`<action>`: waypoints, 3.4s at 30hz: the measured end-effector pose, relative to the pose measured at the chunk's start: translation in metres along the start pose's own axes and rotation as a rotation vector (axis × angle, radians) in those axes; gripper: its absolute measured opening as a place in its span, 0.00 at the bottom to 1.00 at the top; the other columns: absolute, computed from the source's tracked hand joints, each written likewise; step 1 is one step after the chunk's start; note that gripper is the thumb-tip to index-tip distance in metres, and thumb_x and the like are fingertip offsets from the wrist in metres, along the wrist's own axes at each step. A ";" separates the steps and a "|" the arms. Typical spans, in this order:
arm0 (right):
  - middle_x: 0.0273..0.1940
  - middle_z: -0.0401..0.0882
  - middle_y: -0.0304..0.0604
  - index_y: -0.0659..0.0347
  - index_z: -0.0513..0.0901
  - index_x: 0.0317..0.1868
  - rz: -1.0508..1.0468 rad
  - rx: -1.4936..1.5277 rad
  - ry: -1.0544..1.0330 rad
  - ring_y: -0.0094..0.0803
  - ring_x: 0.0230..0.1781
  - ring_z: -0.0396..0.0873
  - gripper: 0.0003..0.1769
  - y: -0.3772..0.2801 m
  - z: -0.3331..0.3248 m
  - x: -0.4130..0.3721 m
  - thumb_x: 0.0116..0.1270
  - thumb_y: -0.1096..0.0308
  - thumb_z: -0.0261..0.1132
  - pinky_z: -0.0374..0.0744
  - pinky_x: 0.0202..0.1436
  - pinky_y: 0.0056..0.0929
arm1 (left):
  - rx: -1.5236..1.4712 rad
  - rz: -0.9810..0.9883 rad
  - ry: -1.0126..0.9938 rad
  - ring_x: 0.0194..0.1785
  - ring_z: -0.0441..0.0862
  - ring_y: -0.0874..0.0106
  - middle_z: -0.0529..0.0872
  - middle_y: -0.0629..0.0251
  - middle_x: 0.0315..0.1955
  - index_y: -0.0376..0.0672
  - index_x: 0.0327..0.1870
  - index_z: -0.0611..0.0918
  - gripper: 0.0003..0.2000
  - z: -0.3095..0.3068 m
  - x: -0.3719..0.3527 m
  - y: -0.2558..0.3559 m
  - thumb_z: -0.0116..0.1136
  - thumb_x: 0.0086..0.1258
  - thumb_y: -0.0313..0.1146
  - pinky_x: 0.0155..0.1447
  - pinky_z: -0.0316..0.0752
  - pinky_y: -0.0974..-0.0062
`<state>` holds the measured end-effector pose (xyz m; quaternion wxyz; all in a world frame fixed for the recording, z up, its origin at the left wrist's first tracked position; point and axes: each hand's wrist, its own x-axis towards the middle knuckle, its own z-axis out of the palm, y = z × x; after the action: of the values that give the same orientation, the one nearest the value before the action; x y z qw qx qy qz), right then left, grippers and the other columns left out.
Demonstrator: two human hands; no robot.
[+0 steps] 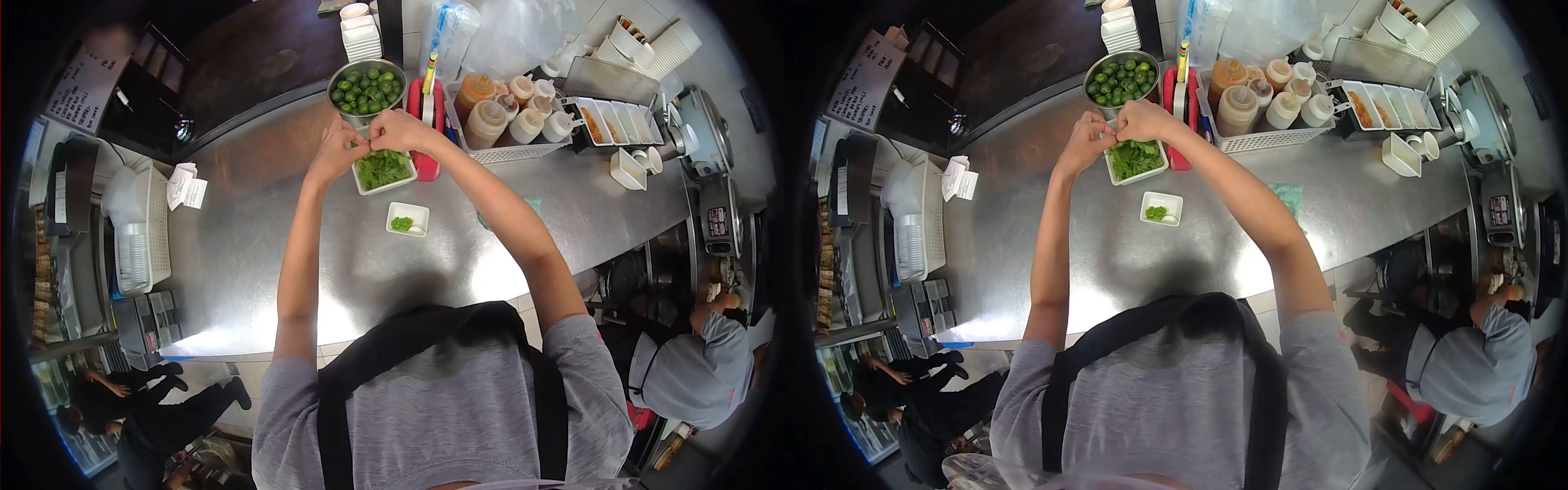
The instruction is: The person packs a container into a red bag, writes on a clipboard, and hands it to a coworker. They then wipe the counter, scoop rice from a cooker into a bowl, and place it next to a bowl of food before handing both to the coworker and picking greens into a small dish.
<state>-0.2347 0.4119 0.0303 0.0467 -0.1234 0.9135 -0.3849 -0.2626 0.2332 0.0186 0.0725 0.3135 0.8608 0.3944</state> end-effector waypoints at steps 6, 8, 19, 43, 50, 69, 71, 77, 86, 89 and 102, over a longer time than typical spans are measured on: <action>0.23 0.81 0.46 0.64 0.83 0.26 0.084 0.399 0.257 0.34 0.25 0.80 0.08 0.009 0.022 -0.020 0.46 0.68 0.66 0.76 0.33 0.28 | -0.138 -0.034 0.186 0.42 0.71 0.70 0.75 0.64 0.33 0.41 0.31 0.84 0.07 0.011 -0.019 0.010 0.63 0.54 0.31 0.47 0.67 0.74; 0.23 0.80 0.47 0.66 0.81 0.26 0.043 0.363 0.388 0.33 0.24 0.79 0.07 -0.009 0.012 -0.040 0.49 0.70 0.65 0.75 0.31 0.28 | -0.301 -0.094 0.206 0.37 0.73 0.76 0.78 0.67 0.30 0.39 0.32 0.84 0.06 0.014 -0.029 0.012 0.62 0.56 0.30 0.43 0.69 0.79; 0.24 0.81 0.40 0.66 0.80 0.28 0.305 0.405 0.530 0.21 0.24 0.77 0.03 0.010 0.035 -0.165 0.52 0.75 0.64 0.74 0.30 0.21 | -0.481 -0.343 0.058 0.32 0.79 0.82 0.84 0.65 0.27 0.34 0.33 0.81 0.05 0.094 -0.102 0.014 0.55 0.60 0.24 0.40 0.72 0.85; 0.36 0.69 0.44 0.60 0.80 0.44 0.203 0.137 0.554 0.36 0.29 0.73 0.14 -0.004 0.062 -0.163 0.56 0.76 0.61 0.73 0.33 0.32 | 1.041 0.246 -0.089 0.50 0.66 0.63 0.71 0.63 0.39 0.50 0.23 0.85 0.05 0.036 -0.002 -0.003 0.57 0.49 0.29 0.47 0.63 0.66; 0.35 0.70 0.44 0.61 0.80 0.40 0.115 0.149 0.591 0.39 0.32 0.74 0.11 -0.017 0.046 -0.148 0.55 0.77 0.61 0.73 0.35 0.33 | 0.669 0.212 -0.258 0.49 0.65 0.66 0.71 0.68 0.39 0.51 0.22 0.84 0.03 -0.009 0.009 0.019 0.64 0.45 0.29 0.47 0.62 0.67; 0.33 0.68 0.41 0.56 0.85 0.29 0.061 -0.304 0.523 0.38 0.41 0.70 0.08 -0.012 0.044 -0.091 0.50 0.77 0.60 0.68 0.40 0.37 | 0.337 0.320 -0.155 0.47 0.67 0.66 0.69 0.68 0.36 0.53 0.29 0.84 0.07 0.005 0.022 0.003 0.65 0.47 0.29 0.49 0.64 0.66; 0.34 0.68 0.41 0.57 0.85 0.29 0.068 -0.291 0.527 0.37 0.42 0.69 0.08 -0.009 0.041 -0.092 0.51 0.76 0.60 0.67 0.40 0.37 | 0.405 0.220 -0.095 0.49 0.67 0.64 0.71 0.67 0.38 0.53 0.29 0.84 0.08 -0.011 0.023 0.004 0.64 0.48 0.28 0.52 0.65 0.64; 0.35 0.69 0.41 0.54 0.85 0.29 0.048 -0.366 0.510 0.38 0.44 0.68 0.08 -0.014 0.047 -0.075 0.51 0.72 0.59 0.66 0.41 0.37 | 0.523 0.119 -0.181 0.47 0.68 0.64 0.70 0.66 0.38 0.51 0.28 0.84 0.08 -0.015 0.021 -0.007 0.59 0.50 0.24 0.51 0.67 0.63; 0.36 0.70 0.41 0.58 0.83 0.23 -0.046 -0.629 0.405 0.36 0.43 0.66 0.06 -0.006 0.065 -0.043 0.50 0.70 0.59 0.63 0.41 0.35 | 0.423 0.203 0.021 0.42 0.69 0.64 0.68 0.65 0.33 0.49 0.31 0.83 0.11 -0.015 -0.001 -0.002 0.57 0.48 0.20 0.47 0.68 0.67; 0.36 0.70 0.41 0.57 0.83 0.24 -0.050 -0.536 0.417 0.36 0.43 0.66 0.06 0.001 0.056 -0.046 0.50 0.70 0.59 0.63 0.41 0.35 | 0.364 0.154 0.094 0.44 0.69 0.64 0.70 0.64 0.35 0.49 0.29 0.83 0.09 -0.021 -0.019 0.000 0.56 0.50 0.22 0.45 0.68 0.65; 0.40 0.70 0.38 0.58 0.82 0.23 -0.123 -0.547 0.405 0.36 0.46 0.65 0.02 -0.001 0.040 -0.046 0.46 0.72 0.65 0.62 0.44 0.35 | 0.259 0.010 0.367 0.42 0.68 0.63 0.69 0.63 0.33 0.46 0.29 0.83 0.08 -0.004 -0.065 0.005 0.58 0.50 0.21 0.45 0.67 0.67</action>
<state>-0.1835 0.3958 0.0027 -0.1936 -0.1071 0.9644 -0.1446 -0.2100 0.1950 0.0171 -0.1282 0.2475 0.9014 0.3314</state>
